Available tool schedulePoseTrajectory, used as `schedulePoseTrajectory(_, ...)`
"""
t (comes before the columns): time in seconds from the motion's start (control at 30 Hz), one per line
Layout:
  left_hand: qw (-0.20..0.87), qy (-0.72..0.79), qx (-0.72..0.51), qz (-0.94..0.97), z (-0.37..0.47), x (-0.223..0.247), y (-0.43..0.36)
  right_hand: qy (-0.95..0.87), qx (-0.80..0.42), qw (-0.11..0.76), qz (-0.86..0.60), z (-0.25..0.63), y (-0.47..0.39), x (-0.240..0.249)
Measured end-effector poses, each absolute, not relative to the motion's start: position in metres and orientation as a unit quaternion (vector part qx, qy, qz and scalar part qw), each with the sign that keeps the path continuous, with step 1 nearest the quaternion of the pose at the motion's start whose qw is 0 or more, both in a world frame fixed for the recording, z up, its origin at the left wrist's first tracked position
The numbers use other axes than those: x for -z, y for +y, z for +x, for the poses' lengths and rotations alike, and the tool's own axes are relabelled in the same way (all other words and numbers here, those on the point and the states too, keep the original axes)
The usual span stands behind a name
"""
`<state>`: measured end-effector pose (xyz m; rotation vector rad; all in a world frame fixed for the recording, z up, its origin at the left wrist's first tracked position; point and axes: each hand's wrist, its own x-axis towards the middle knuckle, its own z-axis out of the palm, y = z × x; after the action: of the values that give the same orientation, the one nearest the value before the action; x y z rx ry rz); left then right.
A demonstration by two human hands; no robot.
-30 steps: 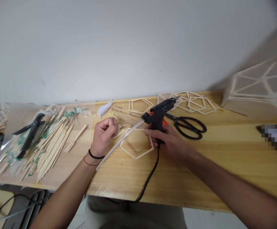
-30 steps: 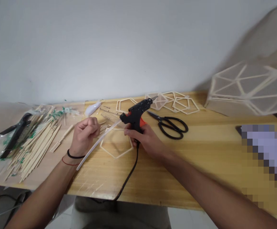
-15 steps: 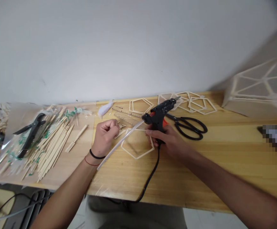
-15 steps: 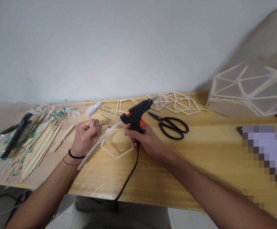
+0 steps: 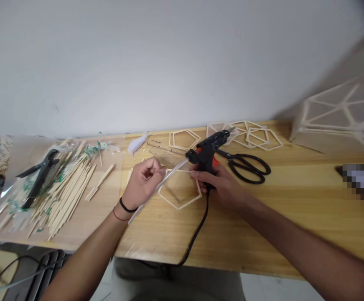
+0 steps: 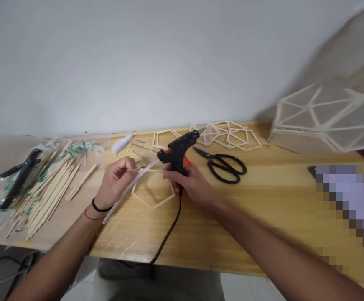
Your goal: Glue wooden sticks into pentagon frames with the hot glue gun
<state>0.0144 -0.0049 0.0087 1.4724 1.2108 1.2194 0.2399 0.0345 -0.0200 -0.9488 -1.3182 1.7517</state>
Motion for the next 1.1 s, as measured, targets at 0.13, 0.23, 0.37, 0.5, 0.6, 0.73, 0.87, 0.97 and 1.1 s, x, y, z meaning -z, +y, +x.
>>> schedulePoseTrajectory(0.13,0.422,0.495,-0.47,0.597,0.018,-0.011,-0.004,-0.51,-0.683,0.366,-0.373,0.24,0.034,0.021)
schedulePoseTrajectory(0.23,0.428,0.487,-0.486,0.586,0.019,-0.011,-0.004,-0.509,-0.684,0.364,-0.373,0.24,0.034,0.018)
schedulePoseTrajectory(0.37,0.443,0.49,-0.488,0.57,0.019,-0.009,-0.002,-0.512,-0.683,0.363,-0.374,0.24,0.034,0.016)
schedulePoseTrajectory(0.5,0.423,0.495,-0.489,0.581,0.018,-0.006,0.0,-0.538,-0.663,0.356,-0.379,0.241,0.034,0.015)
schedulePoseTrajectory(0.6,0.439,0.505,-0.481,0.566,0.018,-0.006,-0.001,-0.545,-0.662,0.356,-0.372,0.24,0.033,0.014)
schedulePoseTrajectory(0.73,0.464,0.523,-0.479,0.53,0.019,-0.008,-0.002,-0.527,-0.675,0.363,-0.367,0.24,0.033,0.011)
schedulePoseTrajectory(0.87,0.476,0.524,-0.483,0.516,0.019,-0.011,-0.002,-0.505,-0.691,0.365,-0.365,0.24,0.032,0.011)
schedulePoseTrajectory(0.97,0.487,0.513,-0.481,0.518,0.018,-0.011,-0.001,-0.506,-0.696,0.366,-0.355,0.241,0.032,0.012)
schedulePoseTrajectory(1.1,0.486,0.515,-0.475,0.523,0.017,-0.01,0.0,-0.515,-0.693,0.369,-0.345,0.241,0.032,0.012)
